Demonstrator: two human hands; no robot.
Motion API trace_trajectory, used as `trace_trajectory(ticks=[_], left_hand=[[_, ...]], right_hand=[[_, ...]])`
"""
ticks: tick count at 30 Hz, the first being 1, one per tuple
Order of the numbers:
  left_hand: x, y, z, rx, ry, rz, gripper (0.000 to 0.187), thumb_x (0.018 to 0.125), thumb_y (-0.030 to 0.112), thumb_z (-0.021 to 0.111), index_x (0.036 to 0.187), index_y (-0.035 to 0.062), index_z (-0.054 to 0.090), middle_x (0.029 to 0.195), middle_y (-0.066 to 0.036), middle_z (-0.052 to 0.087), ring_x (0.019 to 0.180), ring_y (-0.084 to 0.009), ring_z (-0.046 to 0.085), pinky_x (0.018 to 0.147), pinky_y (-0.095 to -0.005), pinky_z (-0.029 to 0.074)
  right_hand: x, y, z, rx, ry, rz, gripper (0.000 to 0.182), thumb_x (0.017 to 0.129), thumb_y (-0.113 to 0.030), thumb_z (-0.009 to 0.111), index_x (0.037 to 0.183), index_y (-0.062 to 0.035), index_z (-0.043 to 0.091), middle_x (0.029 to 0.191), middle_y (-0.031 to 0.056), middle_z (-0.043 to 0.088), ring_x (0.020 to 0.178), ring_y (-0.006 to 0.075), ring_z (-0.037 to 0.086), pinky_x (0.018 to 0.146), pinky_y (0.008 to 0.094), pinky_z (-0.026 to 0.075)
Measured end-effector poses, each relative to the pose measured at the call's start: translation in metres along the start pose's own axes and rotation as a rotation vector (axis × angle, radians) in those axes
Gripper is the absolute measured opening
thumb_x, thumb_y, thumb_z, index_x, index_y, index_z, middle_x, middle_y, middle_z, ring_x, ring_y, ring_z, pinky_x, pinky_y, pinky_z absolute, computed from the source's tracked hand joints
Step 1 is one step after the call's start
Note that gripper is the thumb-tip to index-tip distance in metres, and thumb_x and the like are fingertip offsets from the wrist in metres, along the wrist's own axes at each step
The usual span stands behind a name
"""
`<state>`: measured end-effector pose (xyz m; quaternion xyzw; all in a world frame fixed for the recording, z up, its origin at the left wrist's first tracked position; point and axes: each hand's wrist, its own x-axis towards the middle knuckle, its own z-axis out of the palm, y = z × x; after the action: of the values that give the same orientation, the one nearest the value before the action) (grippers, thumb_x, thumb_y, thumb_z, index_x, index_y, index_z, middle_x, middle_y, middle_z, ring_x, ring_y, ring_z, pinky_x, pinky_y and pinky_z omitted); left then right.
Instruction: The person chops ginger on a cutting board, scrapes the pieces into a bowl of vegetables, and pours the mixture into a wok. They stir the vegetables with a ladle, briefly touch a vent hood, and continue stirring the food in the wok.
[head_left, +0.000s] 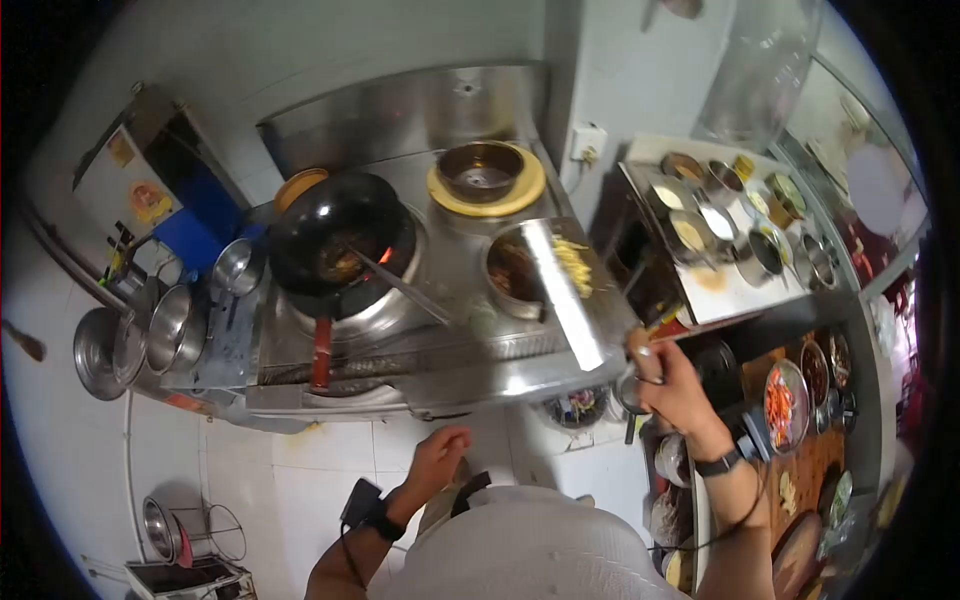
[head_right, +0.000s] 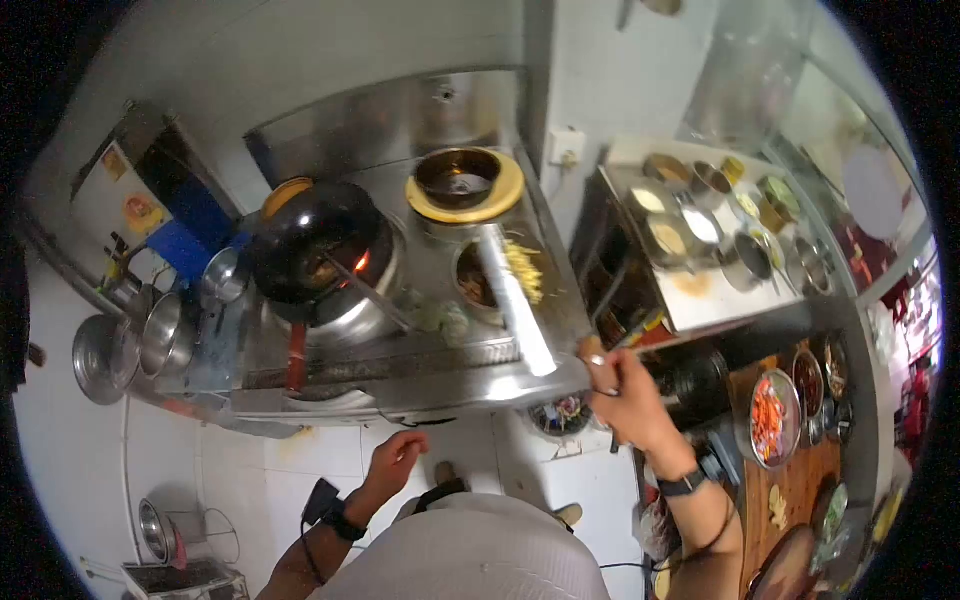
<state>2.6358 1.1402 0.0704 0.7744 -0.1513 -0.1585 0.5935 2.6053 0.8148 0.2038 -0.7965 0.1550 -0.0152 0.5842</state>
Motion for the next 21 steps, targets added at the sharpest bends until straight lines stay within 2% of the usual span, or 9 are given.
trace_trajectory(ticks=[3, 7, 9, 10, 11, 13, 16, 20, 21], left_hand=[[-0.012, -0.015, -0.069, -0.022, 0.151, -0.014, 0.015, 0.085, 0.005, 0.044, 0.097, 0.0003, 0.051, 0.083, -0.007, 0.057, 0.079, -0.0117, 0.054, 0.072, -0.0237, 0.043], [-0.02, -0.03, -0.119, -0.06, 0.323, -0.015, 0.015, 0.083, 0.006, 0.045, 0.095, 0.0007, 0.053, 0.081, -0.008, 0.059, 0.076, -0.0133, 0.057, 0.069, -0.0249, 0.044], [-0.02, -0.034, -0.126, -0.086, 0.364, -0.011, 0.015, 0.083, 0.006, 0.046, 0.095, 0.0006, 0.053, 0.081, -0.008, 0.06, 0.077, -0.0135, 0.057, 0.069, -0.0247, 0.044], [-0.019, -0.034, -0.129, -0.089, 0.387, -0.022, 0.015, 0.083, 0.006, 0.046, 0.096, 0.0006, 0.053, 0.081, -0.008, 0.06, 0.077, -0.0135, 0.057, 0.069, -0.0245, 0.044], [-0.017, -0.033, -0.131, -0.087, 0.41, -0.029, 0.015, 0.083, 0.006, 0.046, 0.096, 0.0005, 0.053, 0.081, -0.008, 0.06, 0.077, -0.0136, 0.057, 0.069, -0.0244, 0.044], [-0.01, -0.027, -0.137, -0.122, 0.409, -0.006, 0.014, 0.083, 0.005, 0.046, 0.095, 0.0008, 0.053, 0.081, -0.007, 0.059, 0.078, -0.0133, 0.057, 0.069, -0.0248, 0.044], [0.006, -0.014, -0.158, -0.02, 0.377, 0.072, 0.014, 0.083, 0.005, 0.047, 0.096, 0.0013, 0.053, 0.083, -0.009, 0.059, 0.079, -0.0154, 0.058, 0.067, -0.025, 0.045], [0.055, 0.018, -0.181, 0.099, 0.334, 0.229, 0.028, 0.082, 0.013, 0.05, 0.107, 0.0011, 0.047, 0.099, -0.019, 0.053, 0.095, -0.0297, 0.052, 0.079, -0.0337, 0.042], [0.074, 0.032, -0.184, 0.175, 0.332, 0.304, 0.036, 0.082, 0.016, 0.049, 0.112, -0.001, 0.041, 0.107, -0.021, 0.047, 0.102, -0.0325, 0.046, 0.085, -0.0365, 0.037]], right_hand=[[0.073, -0.039, 0.087, 0.141, -0.228, 0.068, 0.03, 0.067, 0.002, 0.057, 0.09, -0.0011, 0.038, 0.07, 0.006, 0.048, 0.048, 0.0097, 0.046, 0.043, 0.0231, 0.038], [0.146, -0.08, 0.184, 0.153, -0.307, -0.036, 0.032, 0.067, -0.001, 0.058, 0.091, -0.0015, 0.038, 0.073, 0.0091, 0.048, 0.053, 0.0113, 0.049, 0.045, 0.0254, 0.041], [0.188, -0.082, 0.225, -0.224, -0.233, -0.316, 0.029, 0.068, -0.003, 0.058, 0.091, -0.0018, 0.039, 0.074, 0.0131, 0.048, 0.058, 0.0146, 0.053, 0.048, 0.0292, 0.043], [0.211, -0.077, 0.245, -0.522, -0.022, -0.888, 0.022, 0.071, -0.005, 0.055, 0.088, -0.0021, 0.041, 0.072, 0.0138, 0.049, 0.056, 0.0184, 0.056, 0.047, 0.0316, 0.044], [0.226, -0.08, 0.267, -0.522, -0.025, -0.9, 0.022, 0.071, -0.005, 0.055, 0.088, -0.0021, 0.041, 0.072, 0.0138, 0.049, 0.056, 0.0184, 0.056, 0.047, 0.0316, 0.044], [0.246, -0.092, 0.308, -1.044, 0.209, -0.698, 0.024, 0.068, 0.0, 0.052, 0.088, -0.0003, 0.039, 0.082, 0.0181, 0.049, 0.062, 0.0294, 0.057, 0.052, 0.0369, 0.047], [0.267, -0.101, 0.332, -1.204, 0.199, -0.637, 0.021, 0.067, 0.0, 0.051, 0.085, -0.0021, 0.039, 0.084, 0.0193, 0.048, 0.067, 0.0341, 0.056, 0.053, 0.0393, 0.047], [0.268, -0.112, 0.329, -1.184, 0.129, -0.684, 0.023, 0.067, -0.002, 0.053, 0.086, -0.0016, 0.039, 0.086, 0.0198, 0.049, 0.073, 0.0372, 0.055, 0.059, 0.0411, 0.047], [0.266, -0.112, 0.327, -1.02, 0.116, -0.694, 0.023, 0.069, -0.006, 0.055, 0.086, -0.0005, 0.04, 0.081, 0.0204, 0.05, 0.072, 0.0349, 0.056, 0.059, 0.0394, 0.046]])
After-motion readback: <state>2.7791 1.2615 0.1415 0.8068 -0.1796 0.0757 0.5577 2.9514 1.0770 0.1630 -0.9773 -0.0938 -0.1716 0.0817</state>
